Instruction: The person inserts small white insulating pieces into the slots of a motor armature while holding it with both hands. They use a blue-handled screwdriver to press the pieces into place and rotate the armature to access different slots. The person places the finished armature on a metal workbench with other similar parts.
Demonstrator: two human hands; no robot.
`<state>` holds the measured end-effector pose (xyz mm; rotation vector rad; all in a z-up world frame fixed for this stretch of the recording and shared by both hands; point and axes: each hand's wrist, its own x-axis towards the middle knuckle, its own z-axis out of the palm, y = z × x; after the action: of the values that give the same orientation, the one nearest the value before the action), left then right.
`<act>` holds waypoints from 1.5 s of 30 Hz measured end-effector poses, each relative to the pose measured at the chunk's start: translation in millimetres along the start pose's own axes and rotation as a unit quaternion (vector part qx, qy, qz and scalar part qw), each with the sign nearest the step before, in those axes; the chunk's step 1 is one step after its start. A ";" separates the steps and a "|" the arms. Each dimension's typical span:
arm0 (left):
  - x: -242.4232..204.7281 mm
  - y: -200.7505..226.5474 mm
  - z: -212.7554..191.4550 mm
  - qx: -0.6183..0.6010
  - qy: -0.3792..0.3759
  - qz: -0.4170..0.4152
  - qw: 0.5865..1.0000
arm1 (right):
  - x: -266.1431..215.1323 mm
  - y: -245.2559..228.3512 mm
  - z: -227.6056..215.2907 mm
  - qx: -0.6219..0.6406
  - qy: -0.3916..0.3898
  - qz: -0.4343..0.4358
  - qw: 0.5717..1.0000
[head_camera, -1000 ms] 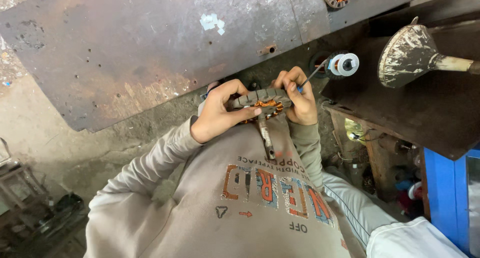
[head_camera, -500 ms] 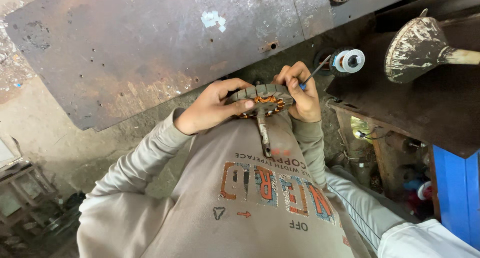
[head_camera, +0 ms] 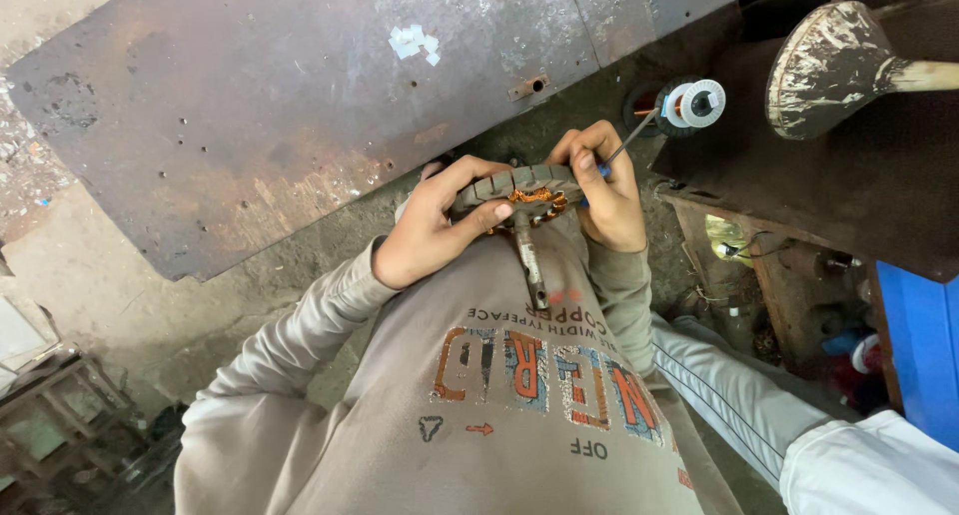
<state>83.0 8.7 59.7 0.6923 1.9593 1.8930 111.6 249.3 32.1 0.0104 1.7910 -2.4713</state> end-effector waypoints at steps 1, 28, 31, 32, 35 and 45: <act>-0.5 -1.2 0.0 -0.025 -0.005 -0.036 0.999 | -1.4 -6.2 0.8 -0.061 0.006 -0.015 0.998; -9.5 4.6 -6.0 -0.023 -0.015 -0.034 0.999 | -37.2 -68.6 38.8 -0.516 -0.055 -0.058 0.853; -11.4 4.8 -6.6 -0.033 -0.009 -0.039 0.999 | -42.8 -47.8 42.1 -0.436 -0.016 -0.025 0.900; -12.1 5.1 -6.1 -0.031 -0.007 -0.040 0.999 | -45.4 -42.6 43.5 -0.410 0.000 -0.011 0.912; -14.3 6.0 -5.5 -0.032 -0.003 -0.037 0.999 | -52.2 -32.7 47.5 -0.376 0.035 -0.012 0.926; -9.0 8.9 -6.3 -0.032 -0.025 -0.045 0.998 | -55.8 -29.2 56.3 -0.401 0.121 -0.040 0.907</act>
<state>88.0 -1.5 68.1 0.6182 1.8590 1.8578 167.6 208.7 80.6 0.1941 2.8169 -1.6359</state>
